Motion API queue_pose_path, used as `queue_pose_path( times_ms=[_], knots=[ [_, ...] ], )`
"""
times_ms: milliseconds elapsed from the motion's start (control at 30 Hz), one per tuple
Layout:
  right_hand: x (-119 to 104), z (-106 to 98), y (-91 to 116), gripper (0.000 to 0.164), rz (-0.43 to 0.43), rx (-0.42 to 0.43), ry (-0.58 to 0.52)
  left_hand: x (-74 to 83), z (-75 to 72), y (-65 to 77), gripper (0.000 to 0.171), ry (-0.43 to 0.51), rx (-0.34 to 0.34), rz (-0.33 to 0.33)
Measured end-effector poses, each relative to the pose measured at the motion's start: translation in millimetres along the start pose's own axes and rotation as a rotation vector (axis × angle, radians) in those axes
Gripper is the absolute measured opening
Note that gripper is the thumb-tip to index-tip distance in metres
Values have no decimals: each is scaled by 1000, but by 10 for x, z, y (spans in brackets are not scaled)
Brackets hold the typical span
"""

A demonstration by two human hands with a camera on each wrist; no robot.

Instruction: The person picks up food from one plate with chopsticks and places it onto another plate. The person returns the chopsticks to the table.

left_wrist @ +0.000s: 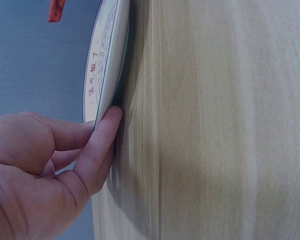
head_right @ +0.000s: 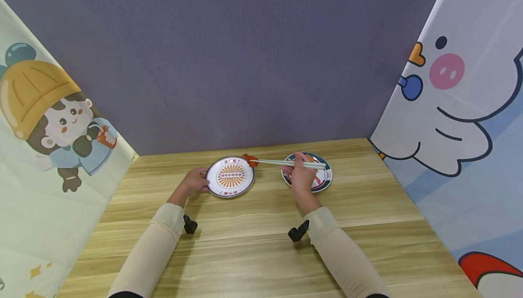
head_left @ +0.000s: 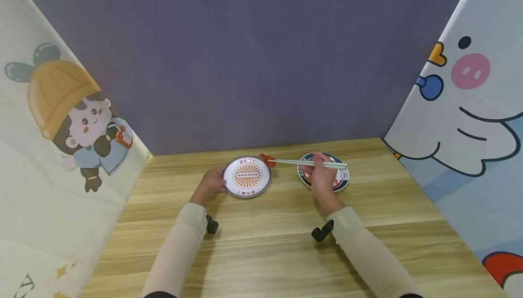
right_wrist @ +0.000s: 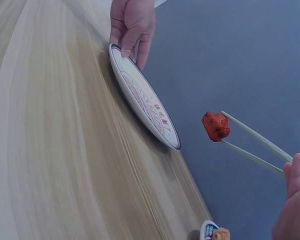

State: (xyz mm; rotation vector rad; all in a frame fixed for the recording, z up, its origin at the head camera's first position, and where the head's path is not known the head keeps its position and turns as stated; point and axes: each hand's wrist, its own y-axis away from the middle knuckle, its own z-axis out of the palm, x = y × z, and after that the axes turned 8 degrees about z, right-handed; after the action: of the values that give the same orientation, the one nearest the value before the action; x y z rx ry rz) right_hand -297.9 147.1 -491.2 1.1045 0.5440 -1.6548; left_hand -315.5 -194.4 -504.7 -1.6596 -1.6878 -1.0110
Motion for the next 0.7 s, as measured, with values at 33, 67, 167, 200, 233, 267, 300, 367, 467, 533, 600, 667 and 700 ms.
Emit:
queue_pose_path(
  times_ms=[33,67,167,200,233,267,300,367,467,533,600,667,700],
  knots=[
    [-10,-24,-9,23,2,-3,-7,-1,2,1,65,4,1,-2],
    [-23,-45,-17,21,0,-4,-18,3,1,6,65,11,2,-4],
    [-63,-108,-32,14,-4,-2,-41,-5,3,1,65,26,0,-11],
    [-77,-128,-36,14,-7,-4,-42,-7,2,-3,65,37,1,-17],
    [-95,-145,-37,14,-9,-2,-50,-8,-2,0,66,45,-1,-22],
    [-112,-162,-38,14,-12,0,-51,-7,-7,1,66,57,-1,-23],
    [-127,-180,-41,15,-12,0,-58,-6,-13,4,66,65,-1,-22],
    [-156,-216,-45,15,-12,9,-67,-7,-19,1,67,68,-2,-22],
    [-191,-277,-58,17,-2,31,-81,-18,-26,-9,66,65,-8,-7],
    [-210,-321,-72,17,5,43,-100,-22,-23,-18,66,62,-9,-10],
    [-227,-365,-89,17,7,49,-108,-25,-18,-21,66,66,-6,-14],
    [-247,-408,-101,16,11,60,-111,-19,-10,-15,67,54,-2,-22],
    [-258,-430,-106,16,12,64,-111,-21,-3,-20,67,49,-1,-16]
  ],
)
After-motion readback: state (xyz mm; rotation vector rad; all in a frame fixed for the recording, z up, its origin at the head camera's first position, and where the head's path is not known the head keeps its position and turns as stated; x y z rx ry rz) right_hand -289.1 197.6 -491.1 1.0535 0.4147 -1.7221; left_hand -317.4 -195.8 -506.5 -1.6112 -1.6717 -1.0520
